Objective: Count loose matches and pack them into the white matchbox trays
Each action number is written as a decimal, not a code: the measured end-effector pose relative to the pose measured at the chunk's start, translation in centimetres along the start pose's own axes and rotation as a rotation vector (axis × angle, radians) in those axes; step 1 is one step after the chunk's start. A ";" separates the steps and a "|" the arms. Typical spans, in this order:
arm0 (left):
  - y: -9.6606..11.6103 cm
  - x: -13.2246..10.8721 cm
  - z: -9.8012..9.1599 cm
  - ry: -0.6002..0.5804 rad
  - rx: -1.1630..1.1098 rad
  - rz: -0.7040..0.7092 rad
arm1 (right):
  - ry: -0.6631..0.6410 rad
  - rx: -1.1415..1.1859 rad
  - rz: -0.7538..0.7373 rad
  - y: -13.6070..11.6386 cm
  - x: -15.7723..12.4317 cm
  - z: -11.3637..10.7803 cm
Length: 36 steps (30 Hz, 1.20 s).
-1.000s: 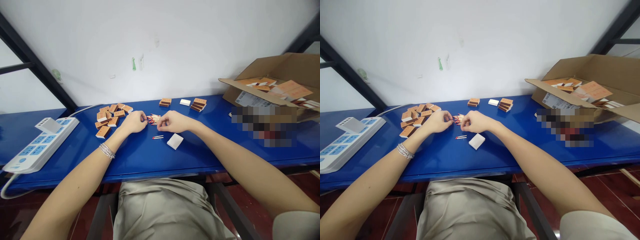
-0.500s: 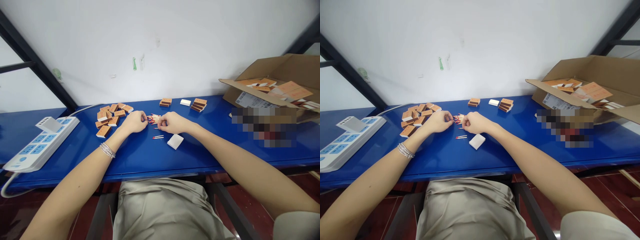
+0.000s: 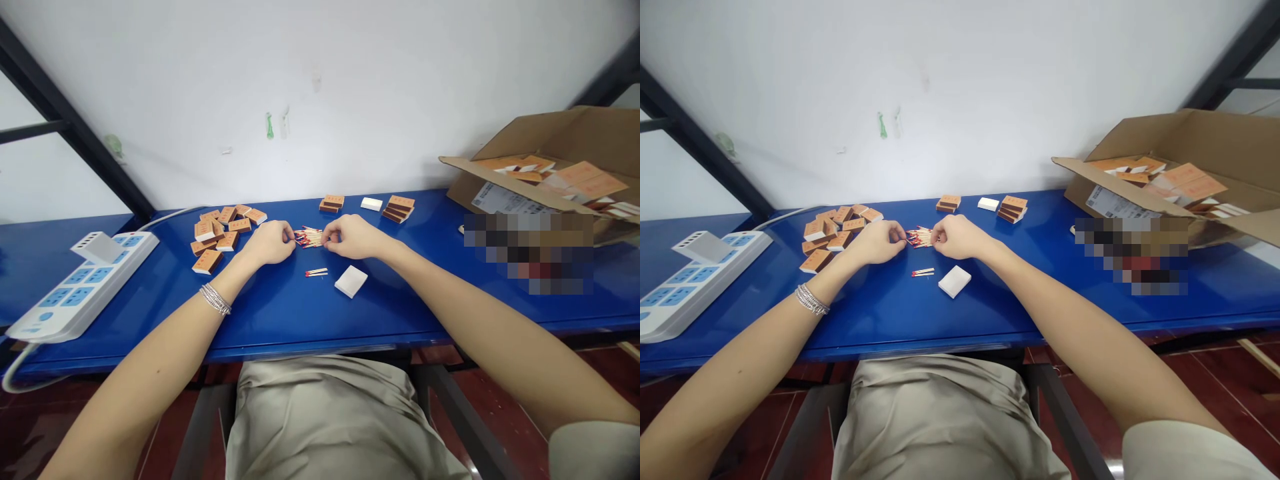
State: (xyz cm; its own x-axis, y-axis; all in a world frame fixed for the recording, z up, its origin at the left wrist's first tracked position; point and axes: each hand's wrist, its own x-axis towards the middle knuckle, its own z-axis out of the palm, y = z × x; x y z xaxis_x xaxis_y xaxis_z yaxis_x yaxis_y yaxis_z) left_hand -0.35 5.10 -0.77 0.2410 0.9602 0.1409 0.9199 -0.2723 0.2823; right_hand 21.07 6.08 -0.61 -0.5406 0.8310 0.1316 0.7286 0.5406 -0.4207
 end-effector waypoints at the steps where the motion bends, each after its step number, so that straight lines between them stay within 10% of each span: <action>1: 0.0 0.0 0.0 -0.003 -0.001 0.001 | 0.017 -0.030 0.012 0.3 0.1 0.0; 21: 0.4 -0.2 -0.3 -0.009 0.000 -0.026 | -0.213 0.048 -0.196 -2.6 -1.2 0.5; 36: 0.3 -0.1 -0.2 -0.016 -0.005 -0.018 | 0.067 -0.021 -0.045 0.0 0.5 2.2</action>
State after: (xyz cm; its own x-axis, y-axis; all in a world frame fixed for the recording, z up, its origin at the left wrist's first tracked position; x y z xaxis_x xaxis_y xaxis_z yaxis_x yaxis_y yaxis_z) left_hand -0.15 4.91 -0.52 0.2293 0.9658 0.1210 0.9226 -0.2553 0.2891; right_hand 19.85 6.17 -2.53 -0.5442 0.8123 0.2099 0.7131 0.5797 -0.3943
